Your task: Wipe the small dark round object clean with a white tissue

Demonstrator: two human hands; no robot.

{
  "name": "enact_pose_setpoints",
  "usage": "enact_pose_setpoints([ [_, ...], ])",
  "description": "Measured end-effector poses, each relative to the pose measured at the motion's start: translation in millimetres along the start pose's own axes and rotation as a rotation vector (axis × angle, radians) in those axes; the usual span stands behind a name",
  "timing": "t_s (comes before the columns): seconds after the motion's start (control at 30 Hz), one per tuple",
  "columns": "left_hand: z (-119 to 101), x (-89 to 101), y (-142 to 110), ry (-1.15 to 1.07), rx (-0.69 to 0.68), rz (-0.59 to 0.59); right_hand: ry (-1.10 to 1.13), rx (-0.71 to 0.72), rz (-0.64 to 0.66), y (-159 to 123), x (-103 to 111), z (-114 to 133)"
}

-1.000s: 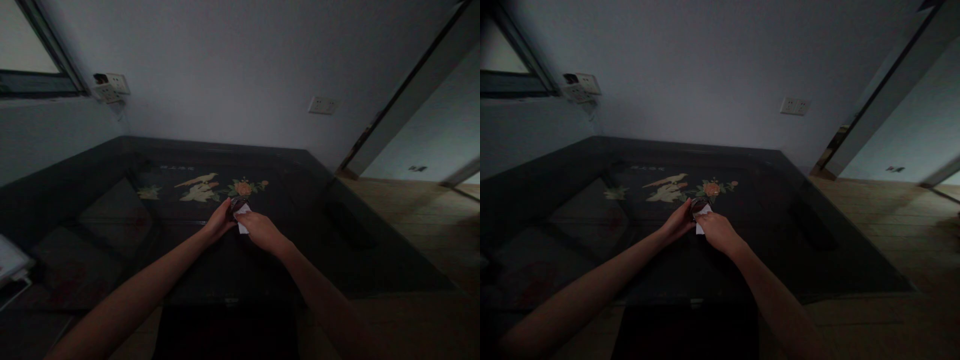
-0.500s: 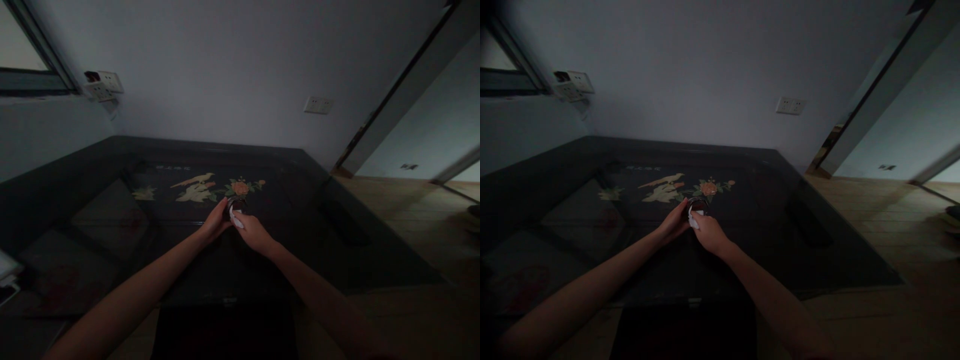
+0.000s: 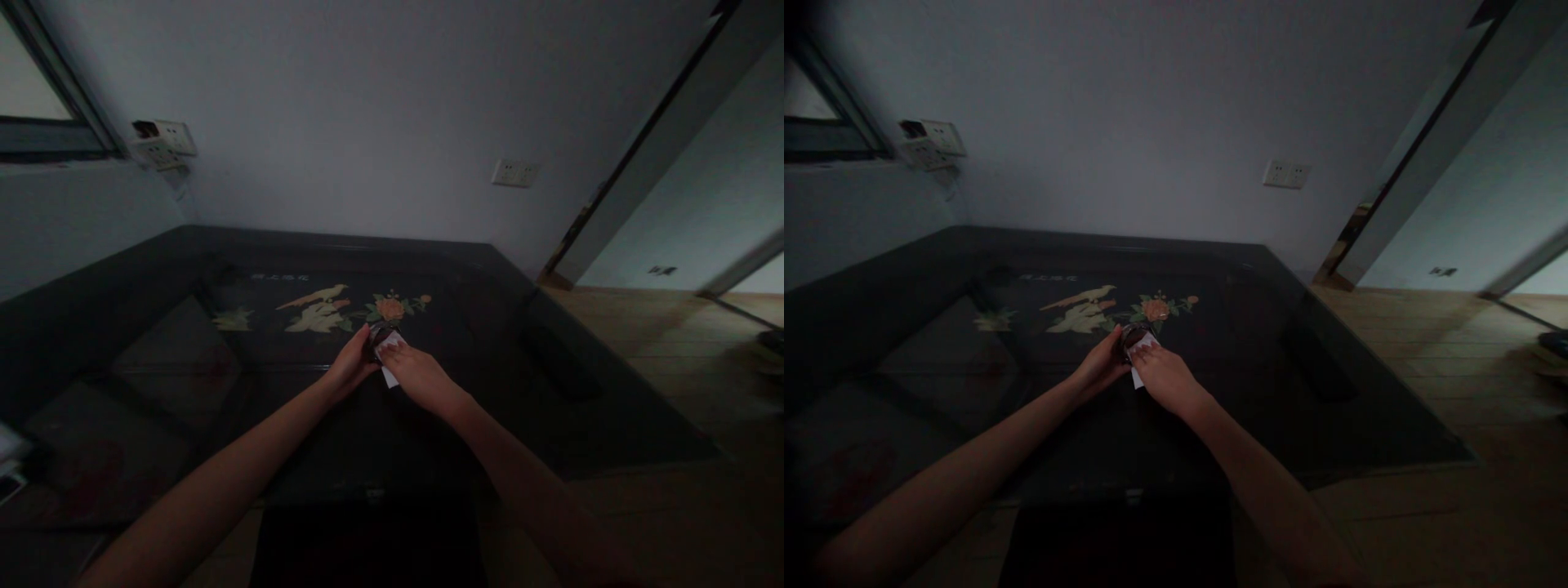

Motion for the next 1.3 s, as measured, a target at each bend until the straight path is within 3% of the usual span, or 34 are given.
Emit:
enact_pose_setpoints([
  [0.27,5.0,4.1,7.5,0.014,-0.052,0.044,0.305,-0.135,-0.051,-1.0,-1.6,-0.6],
  [0.4,5.4,7.0,7.7,0.017,-0.064,0.039,0.626,-0.232,-0.18,1.7,-7.3,-0.3],
  [0.5,5.7,8.0,8.9,0.01,-0.079,0.05,0.729,-0.256,-0.24,3.6,-10.1,1.1],
  [0.77,7.1,6.0,10.7,-0.017,-0.056,0.087,0.286,-0.164,0.002,1.3,4.5,1.7],
  [0.97,3.9,2.8,4.8,0.011,-0.024,0.052,-0.006,-0.029,-0.032,1.2,3.5,2.6],
  [1.17,5.5,3.1,6.8,0.011,-0.044,0.071,-0.062,-0.032,-0.071,3.1,-3.6,6.0],
  [1.3,8.5,5.7,10.7,0.01,-0.061,0.093,0.069,-0.122,-0.047,1.9,-1.1,7.1],
])
Point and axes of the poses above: each hand's wrist, its own y-axis towards the middle knuckle, its own x-axis out of the back of the hand, z = x × y, the point moved 3 cm from there along y, towards the middle knuckle, and after that the axes turned 6 degrees about -z, right-handed, at the moved point
